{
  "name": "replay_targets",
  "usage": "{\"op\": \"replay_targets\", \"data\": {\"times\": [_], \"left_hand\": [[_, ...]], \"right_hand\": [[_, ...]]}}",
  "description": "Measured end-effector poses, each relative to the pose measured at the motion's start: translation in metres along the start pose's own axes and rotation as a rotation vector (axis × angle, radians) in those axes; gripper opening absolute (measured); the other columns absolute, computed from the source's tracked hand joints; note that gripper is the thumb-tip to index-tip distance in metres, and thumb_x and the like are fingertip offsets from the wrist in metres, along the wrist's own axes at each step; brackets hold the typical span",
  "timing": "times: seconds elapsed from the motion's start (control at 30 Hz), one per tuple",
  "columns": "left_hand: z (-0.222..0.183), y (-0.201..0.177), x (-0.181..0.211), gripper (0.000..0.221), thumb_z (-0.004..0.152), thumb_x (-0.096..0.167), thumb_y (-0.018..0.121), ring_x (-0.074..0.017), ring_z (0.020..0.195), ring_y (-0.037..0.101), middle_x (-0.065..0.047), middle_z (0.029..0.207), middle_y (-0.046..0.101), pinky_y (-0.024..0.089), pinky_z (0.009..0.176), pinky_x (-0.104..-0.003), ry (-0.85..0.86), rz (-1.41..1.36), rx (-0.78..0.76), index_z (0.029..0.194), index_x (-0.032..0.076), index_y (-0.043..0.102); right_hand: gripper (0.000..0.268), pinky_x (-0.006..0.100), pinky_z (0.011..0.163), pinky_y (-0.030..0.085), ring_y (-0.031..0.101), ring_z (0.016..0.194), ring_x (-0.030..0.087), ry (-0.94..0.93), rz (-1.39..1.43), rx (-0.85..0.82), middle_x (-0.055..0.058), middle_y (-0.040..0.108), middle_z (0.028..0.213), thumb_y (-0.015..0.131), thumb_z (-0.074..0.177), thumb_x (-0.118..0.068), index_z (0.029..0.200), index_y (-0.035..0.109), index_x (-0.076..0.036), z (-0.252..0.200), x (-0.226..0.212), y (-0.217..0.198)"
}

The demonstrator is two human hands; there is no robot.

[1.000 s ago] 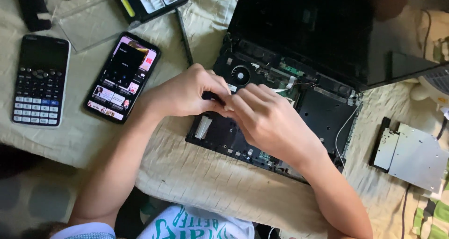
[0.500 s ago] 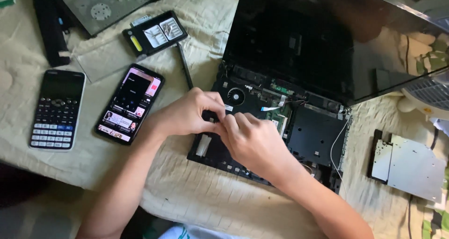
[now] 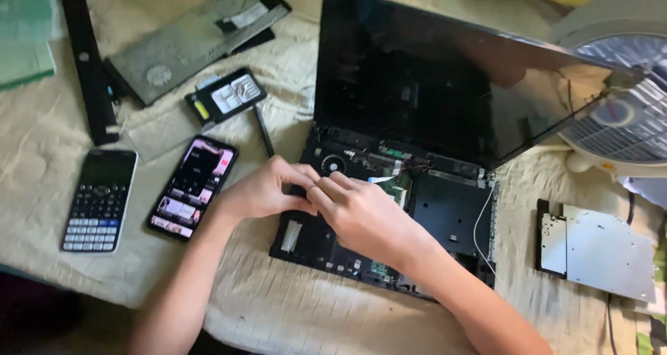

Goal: Performing internal checks and connecting ribbon cables inside a disassembled laptop.

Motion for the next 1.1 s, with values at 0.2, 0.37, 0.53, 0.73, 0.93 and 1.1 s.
{"op": "replay_targets", "data": {"times": [0.2,0.37,0.53,0.73,0.93,1.1], "left_hand": [[0.002,-0.002,-0.006,0.017,0.075,0.016,0.092,-0.0132,0.079,0.072,0.0,0.084,0.075,0.057,0.079,-0.034,0.026,0.182,0.064,0.076,0.013,0.075],[0.003,0.004,0.007,0.019,0.078,0.017,0.086,-0.0088,0.077,0.063,0.002,0.077,0.067,0.05,0.071,-0.028,-0.006,0.173,0.073,0.076,0.013,0.068],[0.003,0.007,0.001,0.02,0.075,0.012,0.076,-0.0063,0.071,0.048,0.006,0.071,0.054,0.038,0.06,-0.028,-0.02,0.204,0.084,0.073,0.014,0.056],[0.001,0.006,0.011,0.011,0.091,0.012,0.072,-0.0215,0.119,0.068,-0.008,0.111,0.082,0.054,0.1,-0.035,0.084,0.008,-0.135,0.096,0.004,0.079],[0.003,0.004,-0.002,0.036,0.081,0.039,0.082,-0.0092,0.071,0.048,0.004,0.07,0.058,0.039,0.062,-0.028,0.011,-0.059,0.007,0.068,0.009,0.067],[0.008,0.011,0.015,0.017,0.07,-0.003,0.081,-0.0102,0.073,0.064,0.002,0.075,0.073,0.05,0.069,-0.025,0.049,0.086,0.076,0.073,0.012,0.073]], "right_hand": [[0.017,0.037,0.052,0.052,0.062,0.057,0.026,0.178,-0.157,0.037,0.004,0.057,0.066,0.067,0.083,-0.025,0.085,0.065,-0.009,-0.017,0.003,0.018],[0.012,0.039,0.05,0.047,0.061,0.055,0.027,0.283,-0.122,0.077,0.005,0.06,0.067,0.062,0.085,-0.019,0.088,0.062,-0.008,-0.009,-0.012,0.025],[0.014,0.043,0.053,0.04,0.055,0.059,0.031,0.262,-0.037,0.057,0.011,0.056,0.072,0.061,0.088,-0.016,0.081,0.054,-0.006,-0.009,-0.013,0.026],[0.004,0.04,0.071,0.053,0.067,0.091,0.034,0.086,0.015,-0.022,0.019,0.064,0.1,0.058,0.093,-0.001,0.097,0.059,0.001,-0.012,-0.013,0.008],[0.018,0.036,0.065,0.046,0.055,0.072,0.025,0.122,0.01,0.044,0.01,0.059,0.088,0.059,0.108,-0.018,0.097,0.059,-0.003,-0.009,-0.005,0.007],[0.02,0.036,0.045,0.036,0.053,0.052,0.023,0.339,-0.154,0.058,0.002,0.054,0.064,0.065,0.102,-0.024,0.093,0.06,-0.006,-0.013,-0.01,0.018]]}}
Point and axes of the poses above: each hand's wrist, its own z-axis towards the middle knuckle, its own y-axis out of the palm, x = y × z, the point moved 2 cm from there along z, towards the middle knuckle
